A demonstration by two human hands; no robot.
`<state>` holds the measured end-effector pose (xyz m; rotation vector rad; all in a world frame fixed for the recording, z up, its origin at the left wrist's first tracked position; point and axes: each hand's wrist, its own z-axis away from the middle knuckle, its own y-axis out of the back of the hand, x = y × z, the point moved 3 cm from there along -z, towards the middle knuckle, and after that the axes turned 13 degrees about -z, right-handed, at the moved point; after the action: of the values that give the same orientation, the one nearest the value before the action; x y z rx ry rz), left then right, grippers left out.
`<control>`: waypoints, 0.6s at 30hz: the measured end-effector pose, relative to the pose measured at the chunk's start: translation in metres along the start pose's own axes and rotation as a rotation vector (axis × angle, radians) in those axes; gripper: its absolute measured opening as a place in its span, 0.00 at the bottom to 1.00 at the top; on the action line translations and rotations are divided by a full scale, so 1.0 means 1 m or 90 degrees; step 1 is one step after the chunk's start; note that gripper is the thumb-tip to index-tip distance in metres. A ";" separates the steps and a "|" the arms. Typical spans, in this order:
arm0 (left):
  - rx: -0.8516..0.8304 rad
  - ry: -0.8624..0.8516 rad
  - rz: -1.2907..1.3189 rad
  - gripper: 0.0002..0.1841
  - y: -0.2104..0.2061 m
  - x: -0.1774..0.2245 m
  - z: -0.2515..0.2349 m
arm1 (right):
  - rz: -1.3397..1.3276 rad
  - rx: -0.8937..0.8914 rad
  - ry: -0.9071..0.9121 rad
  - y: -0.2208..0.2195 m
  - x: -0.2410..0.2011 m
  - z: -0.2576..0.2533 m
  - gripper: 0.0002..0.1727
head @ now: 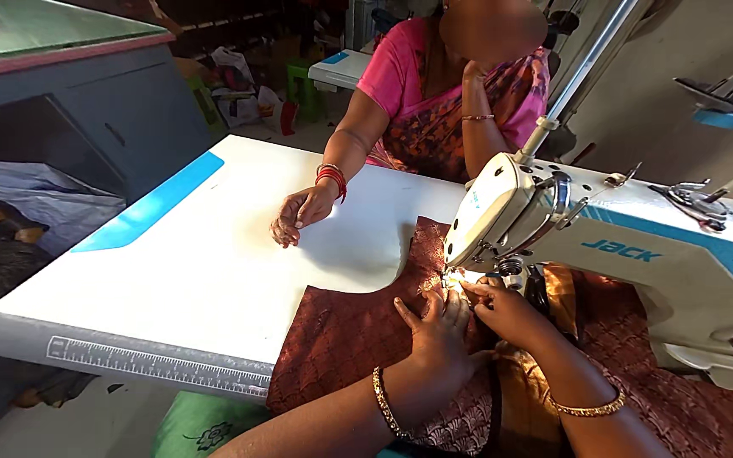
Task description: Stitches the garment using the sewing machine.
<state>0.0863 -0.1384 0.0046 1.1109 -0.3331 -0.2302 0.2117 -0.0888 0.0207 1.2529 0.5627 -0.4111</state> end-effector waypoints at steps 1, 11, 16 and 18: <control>0.005 0.000 0.002 0.51 0.000 -0.001 0.000 | -0.001 0.001 0.001 0.000 0.000 0.000 0.25; 0.011 0.001 0.005 0.52 0.000 -0.002 -0.002 | 0.001 0.020 0.013 -0.001 0.000 0.001 0.25; 0.005 0.004 0.004 0.52 0.000 -0.001 -0.002 | -0.010 0.028 0.013 -0.001 0.001 0.002 0.25; 0.002 0.003 0.006 0.51 0.000 -0.002 -0.002 | -0.011 0.035 0.015 -0.002 0.002 0.001 0.24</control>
<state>0.0852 -0.1362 0.0036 1.1123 -0.3335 -0.2191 0.2122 -0.0905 0.0186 1.3074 0.5856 -0.4289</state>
